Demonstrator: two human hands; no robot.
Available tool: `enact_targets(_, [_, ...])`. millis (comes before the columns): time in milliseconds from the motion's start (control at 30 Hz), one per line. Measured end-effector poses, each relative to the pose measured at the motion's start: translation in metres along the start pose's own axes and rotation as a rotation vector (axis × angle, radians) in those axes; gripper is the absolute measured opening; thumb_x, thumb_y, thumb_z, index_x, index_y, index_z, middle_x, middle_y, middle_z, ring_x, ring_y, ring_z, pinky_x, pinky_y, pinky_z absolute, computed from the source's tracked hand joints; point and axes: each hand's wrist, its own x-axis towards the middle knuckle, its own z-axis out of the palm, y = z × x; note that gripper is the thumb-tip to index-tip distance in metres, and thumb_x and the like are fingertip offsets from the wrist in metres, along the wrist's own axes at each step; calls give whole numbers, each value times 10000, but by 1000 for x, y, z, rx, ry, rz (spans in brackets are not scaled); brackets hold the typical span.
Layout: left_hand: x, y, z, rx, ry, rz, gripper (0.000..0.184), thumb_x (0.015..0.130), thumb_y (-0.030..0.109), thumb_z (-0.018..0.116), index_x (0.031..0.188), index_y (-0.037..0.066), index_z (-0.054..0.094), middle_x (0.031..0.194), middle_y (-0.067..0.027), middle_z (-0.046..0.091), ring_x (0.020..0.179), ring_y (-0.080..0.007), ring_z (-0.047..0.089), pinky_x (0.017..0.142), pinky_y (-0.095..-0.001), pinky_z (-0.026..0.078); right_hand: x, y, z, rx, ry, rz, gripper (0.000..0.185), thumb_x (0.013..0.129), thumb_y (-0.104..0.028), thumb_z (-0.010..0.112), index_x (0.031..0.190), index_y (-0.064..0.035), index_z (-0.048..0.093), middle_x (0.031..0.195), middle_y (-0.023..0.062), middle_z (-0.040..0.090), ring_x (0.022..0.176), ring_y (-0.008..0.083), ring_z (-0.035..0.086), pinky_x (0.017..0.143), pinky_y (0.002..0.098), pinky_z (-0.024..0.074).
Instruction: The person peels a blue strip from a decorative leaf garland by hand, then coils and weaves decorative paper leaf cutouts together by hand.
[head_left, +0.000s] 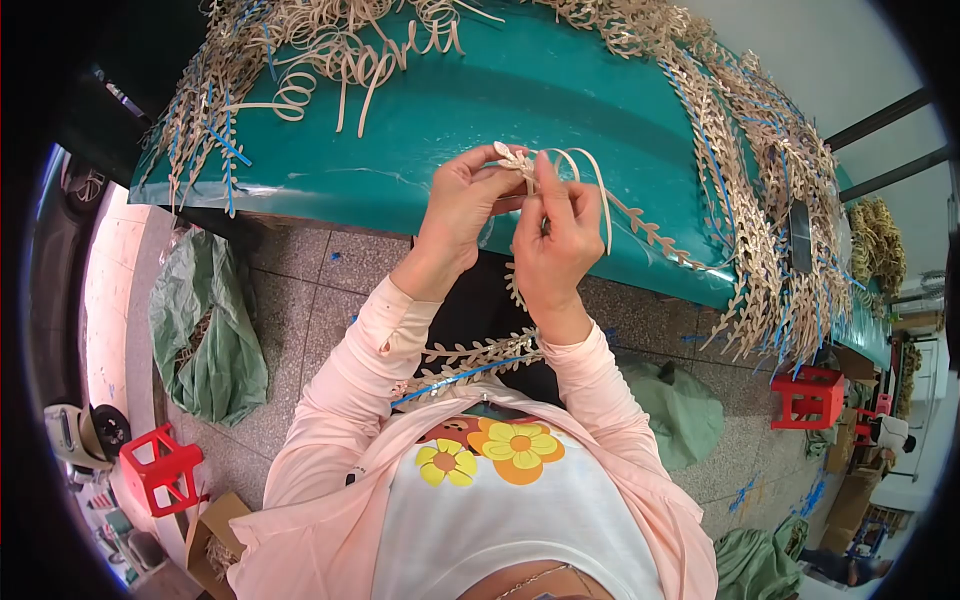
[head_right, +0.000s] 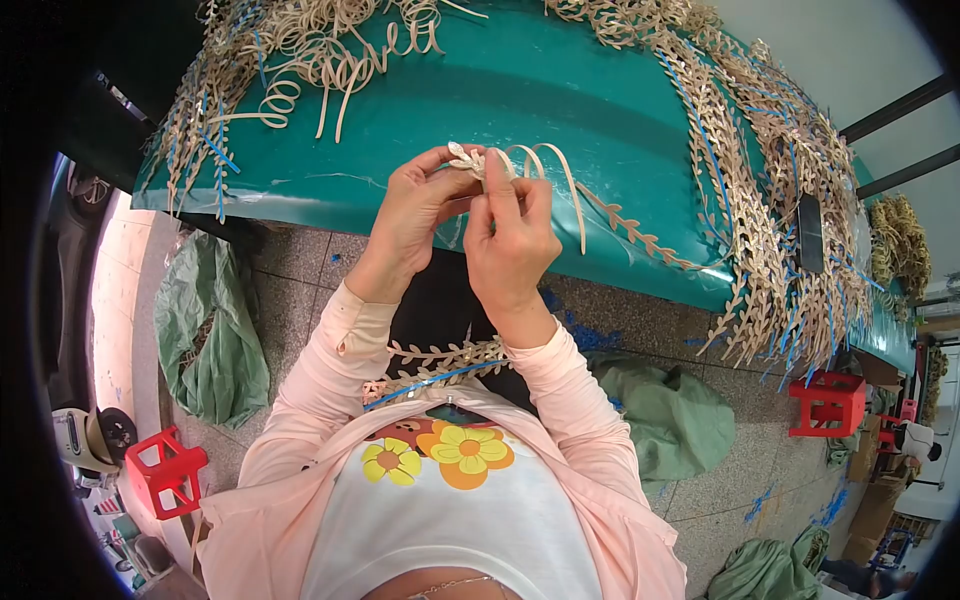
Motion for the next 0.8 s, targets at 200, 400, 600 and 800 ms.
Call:
enact_targets(200, [7,-11,-5,180,-90,58,245,921,130,675,1121,-10,672,990,-76,713,885,-137,692,798,-280,573,12,5,-6,41,61,33,373,831,73,596,1149,-79,721,839,54,544,627,121,522,544,264,440])
enact_targets(400, [10,-8,-21,234,-101,42,296,914,147,691,1158,-19,667,965,-88,722,886,-144,701,792,-263,579,40,28,-29,-95,175,169,332,842,61,562,1101,-60,730,800,76,525,582,147,512,496,292,401])
enact_targets(600, [7,-2,-24,148,12,13,283,897,115,697,1135,-35,667,950,-103,718,864,-162,709,783,-264,586,37,13,-29,-60,-31,-53,351,803,22,629,1123,-92,716,824,83,543,591,183,553,515,314,443])
enact_targets(800, [9,-4,-15,-17,35,27,221,885,44,669,1077,-65,655,962,-143,716,850,-184,713,759,-270,594,-6,6,7,-57,-94,-60,455,777,56,657,1192,-122,703,807,62,509,619,169,553,537,305,469])
